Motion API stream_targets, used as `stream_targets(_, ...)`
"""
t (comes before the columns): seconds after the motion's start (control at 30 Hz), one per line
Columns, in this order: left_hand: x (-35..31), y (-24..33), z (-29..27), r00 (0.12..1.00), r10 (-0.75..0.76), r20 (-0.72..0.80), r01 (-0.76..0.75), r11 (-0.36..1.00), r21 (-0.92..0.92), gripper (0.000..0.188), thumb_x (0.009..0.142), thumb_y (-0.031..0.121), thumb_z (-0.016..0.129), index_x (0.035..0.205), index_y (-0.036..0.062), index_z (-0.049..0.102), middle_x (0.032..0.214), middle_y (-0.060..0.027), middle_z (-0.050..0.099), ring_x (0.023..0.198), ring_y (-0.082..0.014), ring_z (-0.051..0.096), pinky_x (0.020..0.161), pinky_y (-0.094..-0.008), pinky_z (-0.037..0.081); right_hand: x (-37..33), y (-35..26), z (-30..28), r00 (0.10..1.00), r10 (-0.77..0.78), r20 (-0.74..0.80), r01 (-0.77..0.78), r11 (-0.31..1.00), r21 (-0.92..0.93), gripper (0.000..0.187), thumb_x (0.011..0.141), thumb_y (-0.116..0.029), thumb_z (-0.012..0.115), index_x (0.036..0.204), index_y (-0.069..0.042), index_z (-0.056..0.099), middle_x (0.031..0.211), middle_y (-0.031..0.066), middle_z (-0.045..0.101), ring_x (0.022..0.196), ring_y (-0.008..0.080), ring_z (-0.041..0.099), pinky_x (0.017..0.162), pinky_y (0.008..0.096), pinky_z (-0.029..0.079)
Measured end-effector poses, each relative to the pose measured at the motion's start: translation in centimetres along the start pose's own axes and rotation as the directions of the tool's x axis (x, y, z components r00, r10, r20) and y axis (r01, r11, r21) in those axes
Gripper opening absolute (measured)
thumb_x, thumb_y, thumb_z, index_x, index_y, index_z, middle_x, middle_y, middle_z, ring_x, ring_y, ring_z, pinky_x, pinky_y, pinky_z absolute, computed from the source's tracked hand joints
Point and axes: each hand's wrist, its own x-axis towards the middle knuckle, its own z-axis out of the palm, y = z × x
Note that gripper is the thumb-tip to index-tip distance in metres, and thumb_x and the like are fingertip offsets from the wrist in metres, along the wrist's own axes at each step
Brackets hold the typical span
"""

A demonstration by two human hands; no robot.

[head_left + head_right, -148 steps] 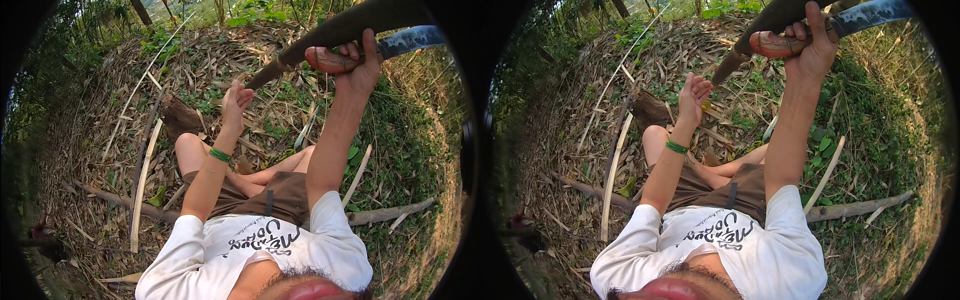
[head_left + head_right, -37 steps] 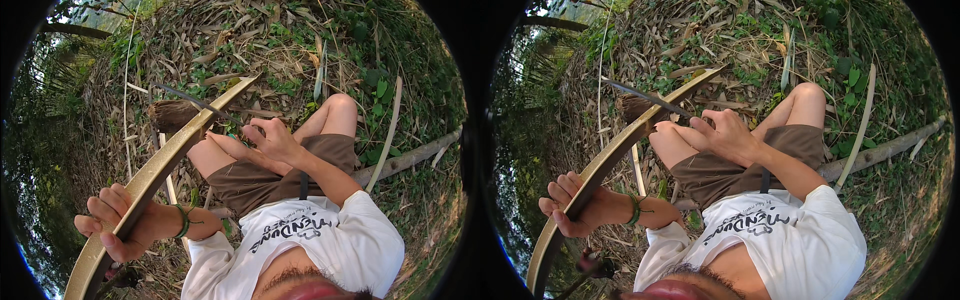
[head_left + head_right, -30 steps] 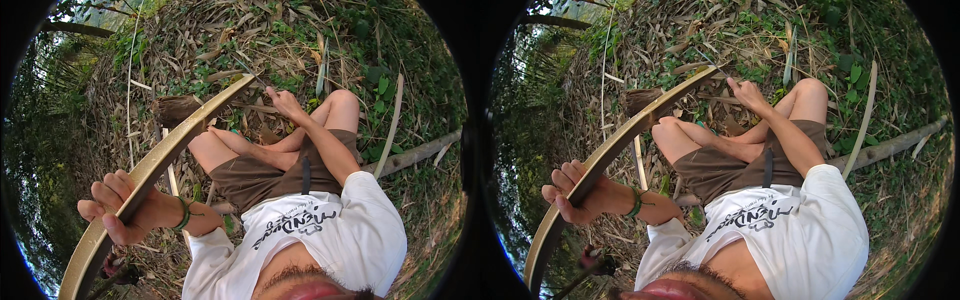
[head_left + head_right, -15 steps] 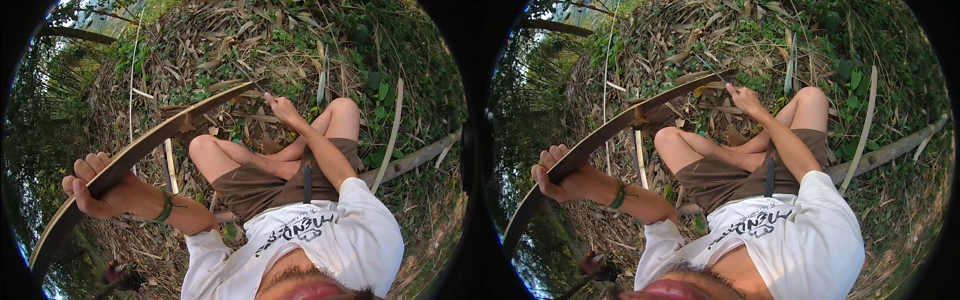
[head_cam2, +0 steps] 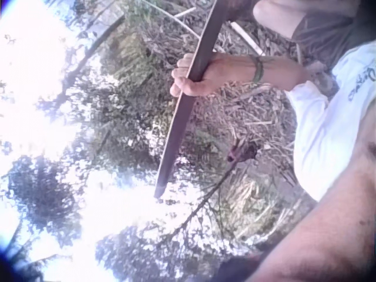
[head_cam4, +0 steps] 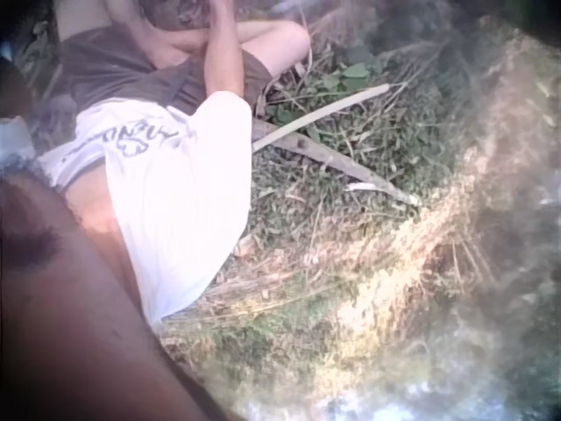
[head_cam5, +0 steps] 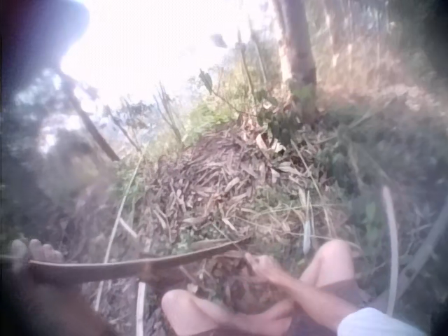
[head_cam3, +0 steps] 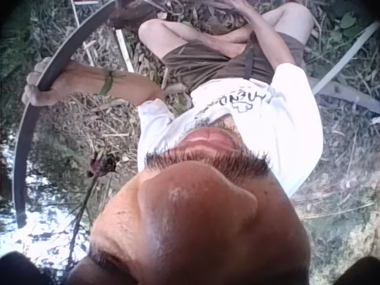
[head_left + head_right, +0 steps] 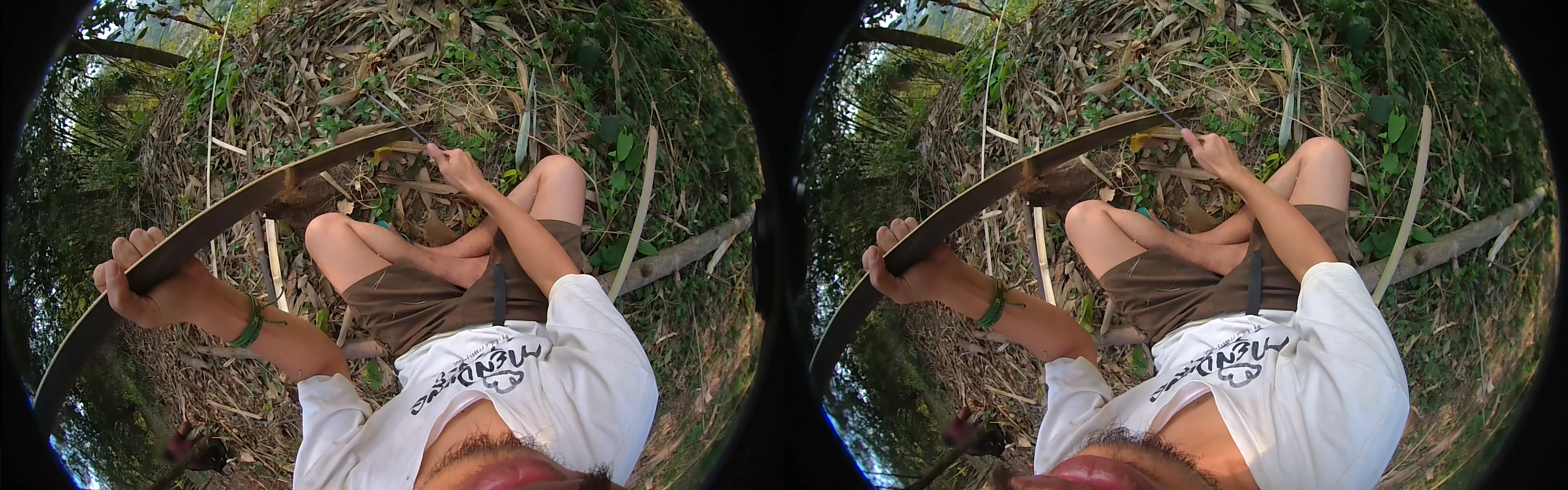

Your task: The person uses a machete to scrape and refine the inner surface of a long, split piece of bamboo while sitting on the ground.

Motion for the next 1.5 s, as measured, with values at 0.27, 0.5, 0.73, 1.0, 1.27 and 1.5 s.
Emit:
stream_targets(0.27,-0.3,0.8,0.5,1.000,0.014,0.008,-0.014,1.000,0.015,0.027,0.082,0.014,0.062,0.070,0.0173,0.038,0.059,0.0033,0.025,0.055,-0.0111,0.023,0.050,-0.0272,0.021,3.1,0.1,-0.3,0.995,0.039,0.091,-0.037,0.999,-0.032,0.081,0.093,-0.072,0.037,0.061,0.001,0.052,0.057,0.0120,0.053,0.055,0.0299,0.054,0.062,0.0467,0.044)
stream_targets(0.5,0.1,-2.4,2.9,0.973,0.143,-0.183,-0.118,0.983,0.140,0.016,0.083,0.015,0.061,0.078,0.0125,0.046,0.060,0.0017,0.037,0.053,-0.0100,0.037,0.048,-0.0247,0.031,5.9,6.5,-2.1,0.909,0.417,-0.019,-0.417,0.909,-0.005,0.071,0.095,-0.063,0.046,0.060,-0.002,0.050,0.054,0.0089,0.051,0.046,0.0227,0.050,0.049,0.0414,0.042)
stream_targets(0.73,-1.9,0.0,2.9,0.793,0.377,-0.478,-0.147,0.880,0.451,0.023,0.082,0.015,0.065,0.097,0.0019,0.054,0.071,-0.0038,0.050,0.064,-0.0170,0.054,0.061,-0.0331,0.051,-1.5,-0.1,-1.6,0.971,0.168,0.170,-0.224,0.888,0.402,0.059,0.095,-0.058,0.054,0.068,-0.005,0.050,0.055,0.0037,0.050,0.047,0.0154,0.052,0.045,0.0316,0.041)
stream_targets(1.0,-2.2,8.1,0.8,0.930,0.327,-0.165,-0.302,0.940,0.161,0.047,0.077,0.039,0.063,0.105,0.0025,0.052,0.080,-0.0092,0.055,0.075,-0.0244,0.060,0.086,-0.0481,0.056,-6.9,-2.3,-3.3,0.997,0.083,0.010,-0.079,0.899,0.431,0.061,0.093,-0.059,0.055,0.075,-0.001,0.055,0.058,0.0067,0.058,0.046,0.0151,0.059,0.044,0.0306,0.048)
stream_targets(1.27,-6.8,6.2,0.7,0.986,0.150,0.075,-0.143,0.986,-0.085,0.057,0.070,0.033,0.059,0.119,0.0039,0.052,0.082,-0.0123,0.050,0.074,-0.0258,0.051,0.076,-0.0443,0.044,-9.9,-3.6,-0.8,0.998,0.039,0.053,-0.049,0.974,0.220,0.077,0.091,-0.066,0.050,0.096,0.009,0.067,0.085,0.0250,0.069,0.089,0.0377,0.067,0.084,0.0427,0.049)
stream_targets(1.5,-7.7,6.8,2.2,0.898,0.077,0.434,-0.018,0.990,-0.138,0.052,0.081,0.044,0.063,0.116,0.0069,0.050,0.079,-0.0057,0.044,0.071,-0.0201,0.048,0.067,-0.0370,0.041,-15.3,-10.5,-3.2,0.957,-0.290,-0.014,0.280,0.912,0.299,0.063,0.096,-0.057,0.051,0.081,0.003,0.062,0.055,0.0057,0.048,0.052,0.0136,0.044,0.050,0.0331,0.036)
